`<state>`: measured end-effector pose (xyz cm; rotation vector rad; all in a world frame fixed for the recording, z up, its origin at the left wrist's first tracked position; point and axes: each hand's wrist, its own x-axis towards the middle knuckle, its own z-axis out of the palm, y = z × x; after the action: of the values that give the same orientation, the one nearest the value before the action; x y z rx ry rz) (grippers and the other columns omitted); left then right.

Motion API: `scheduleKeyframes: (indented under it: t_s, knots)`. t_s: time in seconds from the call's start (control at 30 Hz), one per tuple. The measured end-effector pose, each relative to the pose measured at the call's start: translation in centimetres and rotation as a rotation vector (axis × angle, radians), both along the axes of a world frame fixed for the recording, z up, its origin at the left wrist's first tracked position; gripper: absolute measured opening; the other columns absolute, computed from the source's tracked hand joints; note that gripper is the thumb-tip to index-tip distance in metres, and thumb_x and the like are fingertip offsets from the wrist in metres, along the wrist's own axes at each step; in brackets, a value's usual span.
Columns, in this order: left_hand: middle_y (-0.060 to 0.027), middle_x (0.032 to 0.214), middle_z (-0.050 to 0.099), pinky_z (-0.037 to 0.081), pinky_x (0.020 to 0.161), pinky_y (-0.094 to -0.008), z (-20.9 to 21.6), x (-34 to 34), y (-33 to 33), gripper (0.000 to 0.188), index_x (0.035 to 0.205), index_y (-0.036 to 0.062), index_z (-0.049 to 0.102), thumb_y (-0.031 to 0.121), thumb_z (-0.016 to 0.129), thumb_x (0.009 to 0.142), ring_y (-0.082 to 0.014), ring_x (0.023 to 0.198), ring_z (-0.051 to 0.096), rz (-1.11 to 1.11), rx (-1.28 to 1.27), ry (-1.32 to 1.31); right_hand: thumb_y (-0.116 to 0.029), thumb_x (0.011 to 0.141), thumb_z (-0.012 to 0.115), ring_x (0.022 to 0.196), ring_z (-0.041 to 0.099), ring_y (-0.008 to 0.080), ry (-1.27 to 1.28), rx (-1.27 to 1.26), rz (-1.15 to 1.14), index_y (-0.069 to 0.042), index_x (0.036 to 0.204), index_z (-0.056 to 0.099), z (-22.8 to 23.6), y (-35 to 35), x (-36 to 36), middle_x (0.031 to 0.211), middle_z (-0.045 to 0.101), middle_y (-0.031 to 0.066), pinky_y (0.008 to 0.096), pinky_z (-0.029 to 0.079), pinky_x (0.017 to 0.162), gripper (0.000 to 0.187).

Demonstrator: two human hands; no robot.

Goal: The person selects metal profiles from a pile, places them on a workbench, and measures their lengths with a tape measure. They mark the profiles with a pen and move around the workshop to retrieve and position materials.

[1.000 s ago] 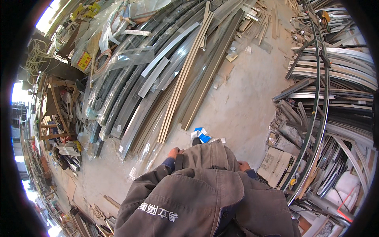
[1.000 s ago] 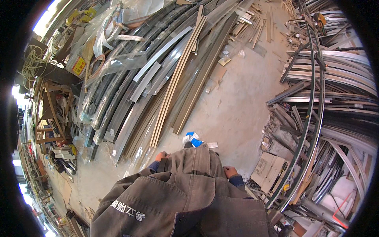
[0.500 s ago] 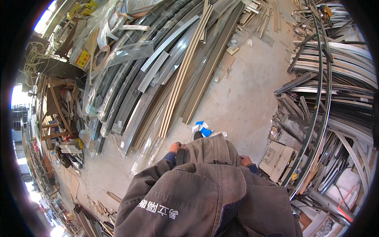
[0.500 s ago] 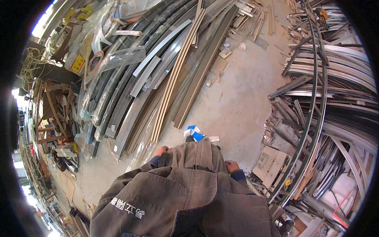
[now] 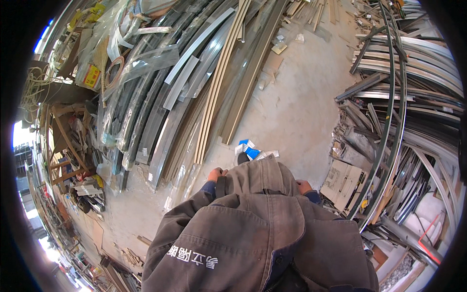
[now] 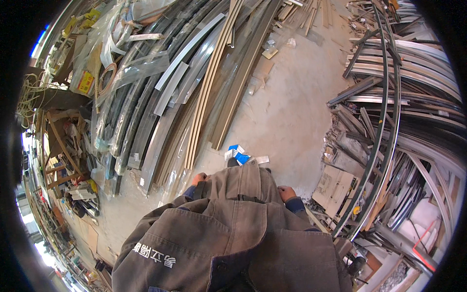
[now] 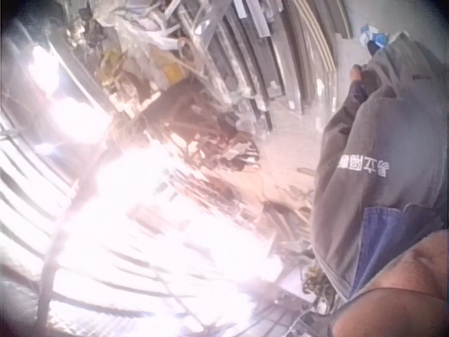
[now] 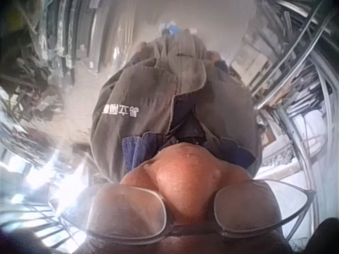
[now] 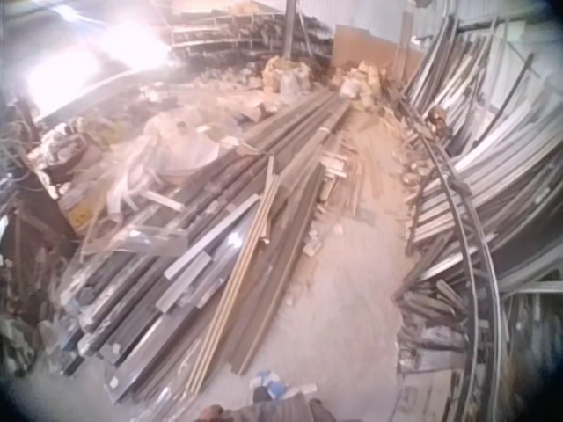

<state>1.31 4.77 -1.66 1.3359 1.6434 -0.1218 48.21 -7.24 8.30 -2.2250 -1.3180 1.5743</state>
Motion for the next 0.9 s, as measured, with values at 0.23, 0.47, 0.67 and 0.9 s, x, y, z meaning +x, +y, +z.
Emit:
scheduleKeyframes:
  t_s: [0.23, 0.47, 0.67, 0.9]
  knots:
    - [-0.0242, 0.091, 0.071, 0.053, 0.081, -0.047, 0.9, 2.2, 1.5, 0.051, 0.09, 0.0012, 0.072, 0.052, 0.066, 0.086, -0.04, 0.091, 0.068, -0.049, -0.01, 0.008, -0.026, 0.087, 0.059, 0.098, 0.069, 0.0339, -0.048, 0.002, -0.056, -0.004, 0.107, 0.073, 0.8, -0.3, 1.5, 0.103, 0.072, 0.0194, 0.0386, 0.053, 0.086, 0.033]
    - [-0.0245, 0.09, 0.071, 0.053, 0.08, -0.0473, 1.6, 4.4, 1.4, 0.052, 0.087, 0.0006, 0.072, 0.052, 0.065, 0.086, -0.0408, 0.089, 0.068, -0.034, 0.002, 0.022, -0.026, 0.087, 0.059, 0.096, 0.069, 0.0328, -0.017, 0.009, -0.051, -0.003, 0.107, 0.073, 2.0, 1.7, 3.9, 0.101, 0.072, 0.0197, 0.0388, 0.052, 0.086, 0.034]
    - [-0.0239, 0.091, 0.071, 0.052, 0.081, -0.0469, 1.6, 8.4, 1.8, 0.052, 0.089, 0.0011, 0.072, 0.053, 0.065, 0.086, -0.0406, 0.091, 0.068, 0.017, 0.046, 0.051, -0.025, 0.086, 0.061, 0.096, 0.069, 0.0347, 0.013, 0.061, 0.017, -0.002, 0.108, 0.072, -1.8, 4.3, 9.9, 0.102, 0.072, 0.0195, 0.04, 0.052, 0.087, 0.034]
    - [-0.0199, 0.098, 0.072, 0.053, 0.086, -0.0449, 4.2, 14.4, 1.9, 0.051, 0.097, 0.0057, 0.073, 0.055, 0.065, 0.087, -0.0374, 0.098, 0.068, 0.18, -0.014, 0.179, -0.027, 0.085, 0.063, 0.089, 0.069, 0.0327, 0.088, -0.092, 0.031, -0.001, 0.102, 0.072, -2.5, 11.0, 17.1, 0.093, 0.073, 0.0168, 0.0408, 0.053, 0.083, 0.032]
